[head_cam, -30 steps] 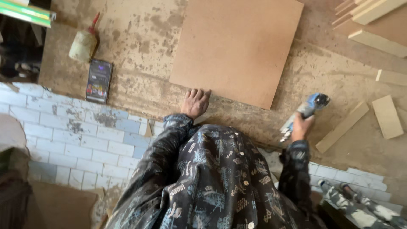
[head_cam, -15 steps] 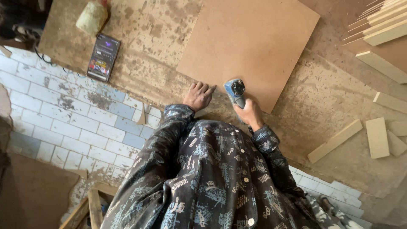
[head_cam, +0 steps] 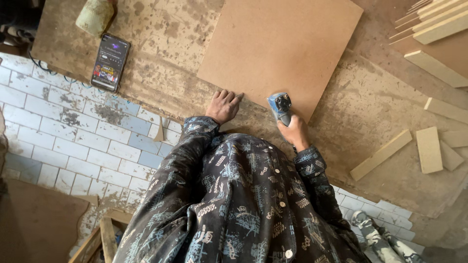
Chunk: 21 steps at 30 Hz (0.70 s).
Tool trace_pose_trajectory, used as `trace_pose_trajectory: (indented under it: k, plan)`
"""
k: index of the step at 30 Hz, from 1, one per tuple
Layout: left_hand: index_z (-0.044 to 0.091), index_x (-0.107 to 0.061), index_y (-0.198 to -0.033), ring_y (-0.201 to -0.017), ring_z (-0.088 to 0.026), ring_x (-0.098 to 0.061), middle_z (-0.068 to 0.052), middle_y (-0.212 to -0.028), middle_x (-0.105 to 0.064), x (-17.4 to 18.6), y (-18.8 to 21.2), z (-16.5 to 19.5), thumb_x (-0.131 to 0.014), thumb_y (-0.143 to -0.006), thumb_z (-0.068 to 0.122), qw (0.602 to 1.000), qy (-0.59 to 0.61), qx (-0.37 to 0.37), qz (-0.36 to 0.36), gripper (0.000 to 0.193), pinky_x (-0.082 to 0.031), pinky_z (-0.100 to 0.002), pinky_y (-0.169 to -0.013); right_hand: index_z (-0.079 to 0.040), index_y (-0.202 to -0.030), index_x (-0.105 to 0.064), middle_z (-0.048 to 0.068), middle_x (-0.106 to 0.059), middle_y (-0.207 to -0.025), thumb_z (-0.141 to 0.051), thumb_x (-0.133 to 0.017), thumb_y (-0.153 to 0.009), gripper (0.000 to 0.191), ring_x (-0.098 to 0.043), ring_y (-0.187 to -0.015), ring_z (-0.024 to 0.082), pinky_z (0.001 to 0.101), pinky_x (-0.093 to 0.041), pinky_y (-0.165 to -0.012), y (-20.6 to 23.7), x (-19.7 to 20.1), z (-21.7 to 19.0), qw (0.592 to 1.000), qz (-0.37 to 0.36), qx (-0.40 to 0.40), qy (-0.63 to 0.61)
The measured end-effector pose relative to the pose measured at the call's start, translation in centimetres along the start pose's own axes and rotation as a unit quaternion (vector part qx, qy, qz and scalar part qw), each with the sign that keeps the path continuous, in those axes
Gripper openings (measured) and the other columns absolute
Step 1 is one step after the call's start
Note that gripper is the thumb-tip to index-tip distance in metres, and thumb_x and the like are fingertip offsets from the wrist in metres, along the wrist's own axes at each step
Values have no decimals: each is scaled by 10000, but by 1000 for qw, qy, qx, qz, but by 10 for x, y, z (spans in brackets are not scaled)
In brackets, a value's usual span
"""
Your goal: The person positions a square wood panel on a workbench and uses a pneumatic nail gun to fasten thin wood strips along its edge. They pick up and align strips one at a time, reposition the panel, and run a handheld rotary tool along the panel edge between nailing passes.
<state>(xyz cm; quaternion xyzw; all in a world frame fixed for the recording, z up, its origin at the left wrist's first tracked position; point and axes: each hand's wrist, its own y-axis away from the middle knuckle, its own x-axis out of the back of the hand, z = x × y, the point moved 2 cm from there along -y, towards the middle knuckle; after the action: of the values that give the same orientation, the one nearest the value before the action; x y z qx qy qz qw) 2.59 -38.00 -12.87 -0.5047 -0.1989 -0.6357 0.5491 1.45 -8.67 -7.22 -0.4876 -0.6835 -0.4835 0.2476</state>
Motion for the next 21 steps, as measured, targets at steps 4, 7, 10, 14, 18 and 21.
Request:
trace_pose_trajectory:
  k: [4, 7, 10, 14, 18, 21]
  plan:
    - [127, -668, -1327, -955, -232, -586, -45, -990, -637, 6, -5, 2, -638, -950, 179, 1000, -5, 15, -5, 382, -467, -393, -859, 8, -1033, -684, 278, -722, -965, -439, -773, -825, 501, -719, -921, 434, 508, -568, -785, 2, 7, 20, 998, 51, -30, -4]
    - [140, -670, -1327, -957, -240, -592, -71, -1035, -652, 19, -14, -9, -620, -986, 203, 995, -9, 90, -29, 351, -471, -390, -863, -33, -1105, -679, 252, -734, -994, -406, -752, -817, 477, -722, -911, 430, 512, -571, -790, 10, 27, 53, 990, 110, -81, -19]
    - [102, -660, -1316, -964, -284, -599, -151, -1134, -660, 39, -24, -35, -640, -962, 277, 977, -54, 206, 15, 396, -487, -406, -844, -45, -1247, -651, 234, -742, -1014, -384, -755, -871, 517, -718, -887, 429, 529, -556, -783, 23, 59, 84, 969, 228, -88, 45]
    - [73, -663, -1271, -1063, -348, -608, -141, -1182, -660, 52, -39, -66, -741, -871, 363, 950, -65, 280, 120, 500, -505, -489, -931, -70, -1281, -661, 182, -761, -1005, -463, -842, -661, 756, -729, -867, 379, 464, -566, -723, 37, 77, 99, 835, 449, -1, 319]
    - [51, -633, -1259, -800, -263, -666, -136, -918, -693, 42, -64, -83, -770, -873, 345, 897, 162, 408, 47, 505, -531, -404, -677, -75, -1148, -684, 89, -749, -955, -288, -740, -945, 300, -710, -805, 229, 418, -575, -732, 27, 29, 96, 955, 247, -107, -124]
    - [-58, -679, -1127, -602, -106, -546, -15, -714, -625, 42, -76, -80, -736, -1017, 284, 802, 415, 429, -7, 364, -421, -299, -514, -43, -1165, -675, 68, -747, -1021, -524, -560, -1025, 515, -705, -907, 174, 332, -570, -796, 25, -27, 60, 868, -96, -128, -470]
